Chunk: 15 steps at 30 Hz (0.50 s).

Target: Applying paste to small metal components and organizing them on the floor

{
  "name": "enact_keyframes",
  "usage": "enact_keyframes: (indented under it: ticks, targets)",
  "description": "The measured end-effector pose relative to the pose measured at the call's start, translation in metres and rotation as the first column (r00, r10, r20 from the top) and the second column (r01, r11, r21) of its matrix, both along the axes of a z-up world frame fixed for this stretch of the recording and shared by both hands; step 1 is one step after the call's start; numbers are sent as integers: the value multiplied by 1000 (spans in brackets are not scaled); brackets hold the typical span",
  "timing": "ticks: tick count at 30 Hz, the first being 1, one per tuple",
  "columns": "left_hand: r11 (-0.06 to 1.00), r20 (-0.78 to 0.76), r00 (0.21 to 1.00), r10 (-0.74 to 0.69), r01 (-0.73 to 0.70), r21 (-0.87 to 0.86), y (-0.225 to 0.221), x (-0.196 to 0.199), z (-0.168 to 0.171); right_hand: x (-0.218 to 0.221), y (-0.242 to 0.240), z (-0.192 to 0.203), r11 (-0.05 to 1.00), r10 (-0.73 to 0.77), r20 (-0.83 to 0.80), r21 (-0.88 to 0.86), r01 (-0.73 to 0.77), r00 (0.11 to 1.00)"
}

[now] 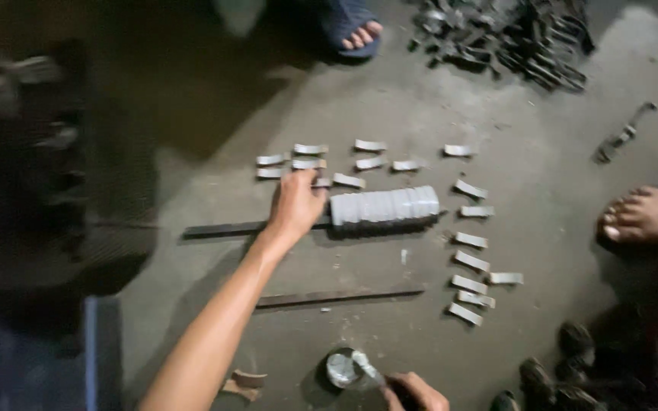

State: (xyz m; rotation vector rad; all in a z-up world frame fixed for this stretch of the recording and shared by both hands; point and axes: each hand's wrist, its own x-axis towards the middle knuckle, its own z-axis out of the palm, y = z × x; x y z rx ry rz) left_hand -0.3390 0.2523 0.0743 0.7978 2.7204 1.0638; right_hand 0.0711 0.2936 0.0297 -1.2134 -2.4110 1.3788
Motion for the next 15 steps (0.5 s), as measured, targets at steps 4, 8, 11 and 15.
enact_keyframes:
  ticks: [4,8,11,15]
  targets:
    - [996,-63,998,9,-3,92,-72,49,40,-1,-10,-7,992,-118,-151,20,122,981]
    - [998,-93,995,23,-17,64,-153,119,50,13,-10,-24,999,-17,-155,26,21,988]
    - [996,-1,996,87,-87,19,-204,166,50,17,-14,-34,998,0,-71,68,5,997]
    - [966,267,928,260,-254,-55,-262,214,-5,10,-23,-7,1000,-22,163,25,19,986]
